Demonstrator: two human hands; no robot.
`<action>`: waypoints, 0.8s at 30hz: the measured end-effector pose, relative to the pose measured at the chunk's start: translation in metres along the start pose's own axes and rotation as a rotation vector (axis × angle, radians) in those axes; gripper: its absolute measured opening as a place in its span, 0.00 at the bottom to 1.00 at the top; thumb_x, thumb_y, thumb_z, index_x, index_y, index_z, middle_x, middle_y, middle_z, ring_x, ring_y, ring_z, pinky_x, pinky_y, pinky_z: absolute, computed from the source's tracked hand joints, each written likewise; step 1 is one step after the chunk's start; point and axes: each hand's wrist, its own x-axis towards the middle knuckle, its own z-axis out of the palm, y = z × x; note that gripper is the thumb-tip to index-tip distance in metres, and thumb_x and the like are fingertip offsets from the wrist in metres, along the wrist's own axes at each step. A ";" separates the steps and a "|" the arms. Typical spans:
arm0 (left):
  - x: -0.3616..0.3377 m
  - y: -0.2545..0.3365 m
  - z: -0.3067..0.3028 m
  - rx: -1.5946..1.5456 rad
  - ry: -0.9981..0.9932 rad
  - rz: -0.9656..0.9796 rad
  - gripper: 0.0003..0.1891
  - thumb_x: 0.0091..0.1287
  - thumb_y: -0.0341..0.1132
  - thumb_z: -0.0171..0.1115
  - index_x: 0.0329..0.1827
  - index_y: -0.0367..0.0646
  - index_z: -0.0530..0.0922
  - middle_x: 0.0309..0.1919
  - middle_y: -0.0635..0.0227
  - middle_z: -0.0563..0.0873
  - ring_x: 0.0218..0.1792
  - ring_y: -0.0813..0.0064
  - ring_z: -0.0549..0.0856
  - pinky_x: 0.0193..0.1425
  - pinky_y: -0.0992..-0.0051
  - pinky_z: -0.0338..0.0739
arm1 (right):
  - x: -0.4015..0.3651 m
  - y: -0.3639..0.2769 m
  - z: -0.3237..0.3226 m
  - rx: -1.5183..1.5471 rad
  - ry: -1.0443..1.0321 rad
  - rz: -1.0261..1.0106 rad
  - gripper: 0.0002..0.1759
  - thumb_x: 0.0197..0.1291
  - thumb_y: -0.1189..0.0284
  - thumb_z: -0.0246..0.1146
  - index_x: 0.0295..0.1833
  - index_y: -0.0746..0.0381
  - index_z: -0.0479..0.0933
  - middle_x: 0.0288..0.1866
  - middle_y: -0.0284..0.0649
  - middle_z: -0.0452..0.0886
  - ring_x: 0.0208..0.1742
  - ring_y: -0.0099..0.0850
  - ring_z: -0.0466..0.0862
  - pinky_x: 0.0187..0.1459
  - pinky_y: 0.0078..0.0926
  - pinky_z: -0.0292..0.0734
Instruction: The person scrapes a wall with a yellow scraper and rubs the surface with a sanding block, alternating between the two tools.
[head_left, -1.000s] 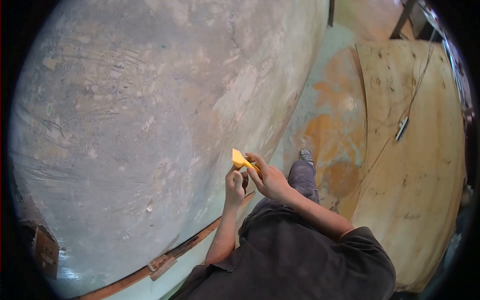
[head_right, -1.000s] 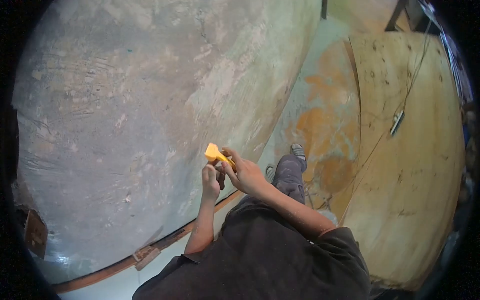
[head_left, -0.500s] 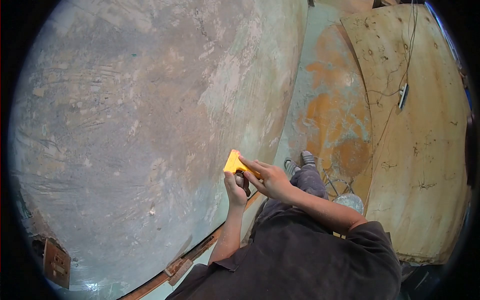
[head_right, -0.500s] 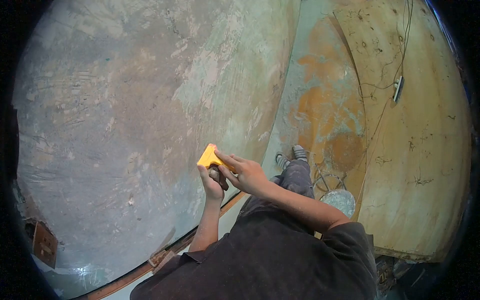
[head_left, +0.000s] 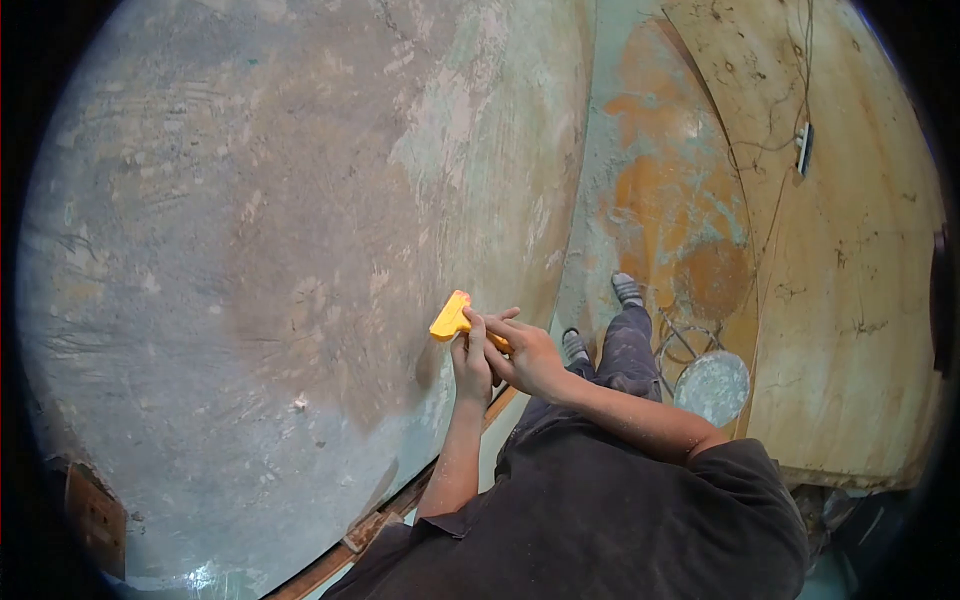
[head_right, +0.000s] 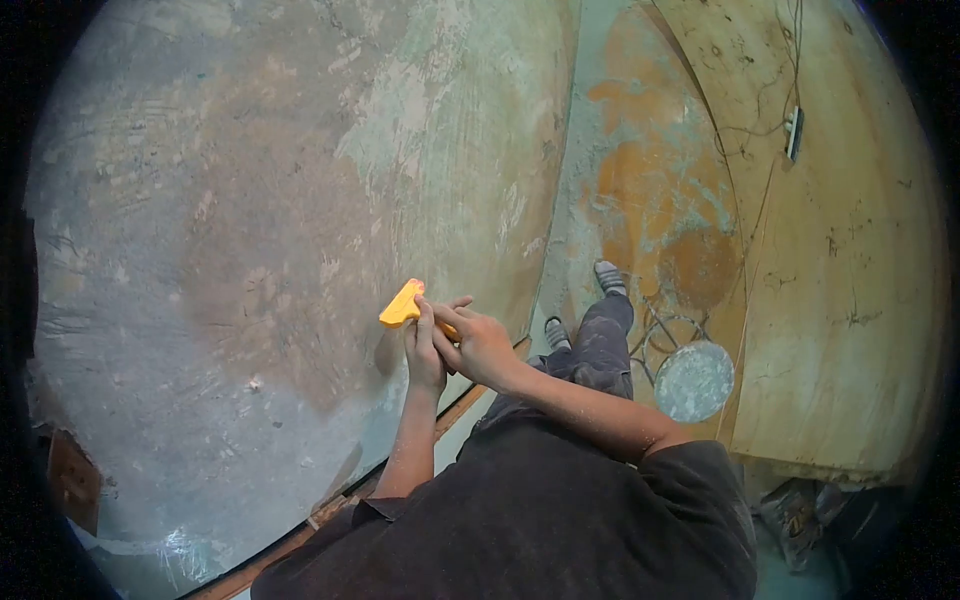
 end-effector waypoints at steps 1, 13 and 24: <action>-0.004 -0.004 -0.007 0.004 -0.013 -0.003 0.27 0.78 0.51 0.44 0.50 0.30 0.78 0.53 0.49 0.84 0.44 0.71 0.85 0.51 0.74 0.78 | -0.008 0.003 0.011 -0.002 0.013 0.005 0.25 0.66 0.63 0.61 0.69 0.45 0.72 0.42 0.48 0.84 0.38 0.45 0.85 0.39 0.37 0.80; -0.060 -0.091 -0.070 -0.058 0.028 0.069 0.25 0.78 0.47 0.40 0.42 0.31 0.76 0.39 0.51 0.86 0.42 0.65 0.85 0.49 0.71 0.77 | -0.092 0.026 0.101 0.111 0.147 0.075 0.22 0.64 0.70 0.64 0.64 0.55 0.77 0.47 0.45 0.84 0.41 0.42 0.87 0.41 0.31 0.81; -0.067 -0.101 -0.091 -0.041 0.019 0.069 0.21 0.76 0.46 0.42 0.32 0.38 0.73 0.34 0.53 0.85 0.37 0.67 0.84 0.48 0.71 0.77 | -0.097 0.033 0.131 0.149 0.257 -0.033 0.19 0.62 0.69 0.65 0.59 0.55 0.79 0.42 0.45 0.85 0.39 0.42 0.86 0.38 0.34 0.81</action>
